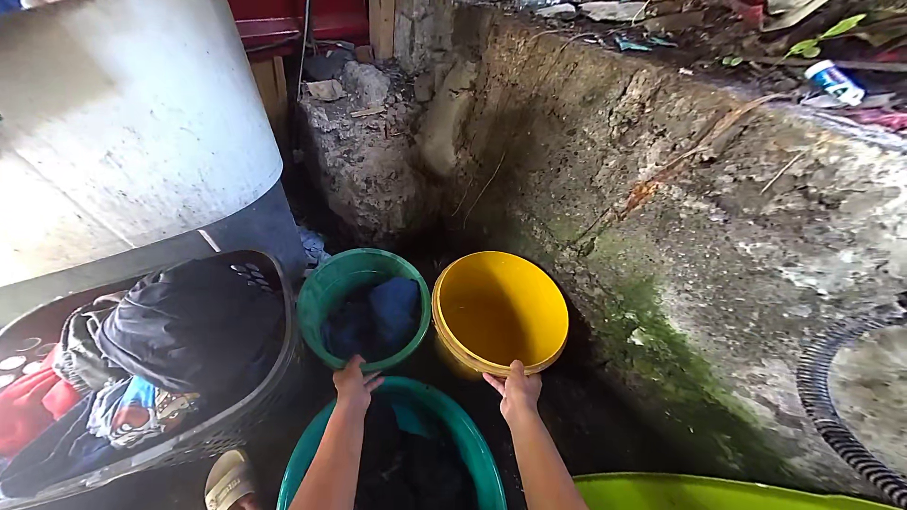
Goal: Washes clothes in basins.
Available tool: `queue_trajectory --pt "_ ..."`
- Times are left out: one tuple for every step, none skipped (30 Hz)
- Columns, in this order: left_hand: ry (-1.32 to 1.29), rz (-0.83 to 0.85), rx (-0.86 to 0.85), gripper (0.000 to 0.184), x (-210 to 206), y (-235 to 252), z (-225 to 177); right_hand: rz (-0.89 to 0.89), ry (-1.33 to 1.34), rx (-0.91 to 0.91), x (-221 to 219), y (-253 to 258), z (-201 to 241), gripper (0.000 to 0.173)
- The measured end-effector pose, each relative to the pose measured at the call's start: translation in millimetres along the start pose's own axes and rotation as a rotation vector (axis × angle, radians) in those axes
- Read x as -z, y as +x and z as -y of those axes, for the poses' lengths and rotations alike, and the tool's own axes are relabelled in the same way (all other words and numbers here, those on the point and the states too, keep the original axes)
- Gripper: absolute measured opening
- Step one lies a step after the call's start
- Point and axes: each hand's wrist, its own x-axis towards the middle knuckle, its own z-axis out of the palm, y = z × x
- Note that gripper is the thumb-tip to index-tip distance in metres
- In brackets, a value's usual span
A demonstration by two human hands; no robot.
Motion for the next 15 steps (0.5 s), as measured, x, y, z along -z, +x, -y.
queue_trajectory --pt "-0.008 -0.006 -0.019 0.042 5.7 -0.2 3.0 -0.010 0.003 0.008 3.2 0.0 -2.8 0.050" --pt "-0.012 -0.002 -0.048 0.038 12.5 0.3 6.2 -0.019 0.009 0.018 6.8 1.2 -4.4 0.049" --pt "-0.013 0.012 -0.073 0.034 19.9 1.7 9.1 -0.027 0.011 0.029 12.0 4.1 -5.6 0.047" --pt "-0.011 0.027 -0.084 0.032 28.3 3.2 11.3 -0.033 0.001 0.044 18.8 6.5 -7.7 0.045" --pt "-0.009 0.035 -0.087 0.030 35.0 5.1 12.9 -0.030 -0.010 0.056 25.1 8.2 -8.9 0.043" --pt "-0.001 0.037 -0.087 0.026 38.8 6.7 13.6 -0.025 -0.015 0.060 29.7 9.7 -8.3 0.041" --pt "0.003 0.037 -0.082 0.023 40.9 7.3 13.8 -0.014 -0.016 0.050 33.9 10.0 -6.5 0.040" --pt "0.012 0.042 -0.072 0.020 42.4 7.2 13.8 -0.010 -0.015 0.037 38.5 9.8 -4.2 0.040" --pt "0.023 0.055 -0.060 0.019 44.5 6.8 13.8 -0.012 -0.023 0.025 43.7 8.7 -0.4 0.038" --pt "0.039 0.070 -0.052 0.019 46.2 7.1 12.8 -0.020 -0.036 0.012 48.4 6.9 5.8 0.037" --pt "0.059 0.085 -0.048 0.020 46.7 8.9 10.6 -0.047 -0.051 -0.002 52.3 5.4 13.6 0.034" --pt "0.089 0.098 -0.047 0.022 46.6 11.5 7.5 -0.088 -0.081 -0.029 56.8 3.4 20.9 0.029" --pt "0.131 0.117 -0.045 0.027 45.5 13.7 2.5 -0.121 -0.125 -0.071 63.5 0.6 25.3 0.024" --pt "0.174 0.126 -0.040 0.031 41.0 15.4 -3.5 -0.129 -0.177 -0.123 73.8 -2.8 25.9 0.024" --pt "0.203 0.125 -0.030 0.036 33.9 16.7 -9.5 -0.114 -0.219 -0.175 87.4 -6.6 22.3 0.028"
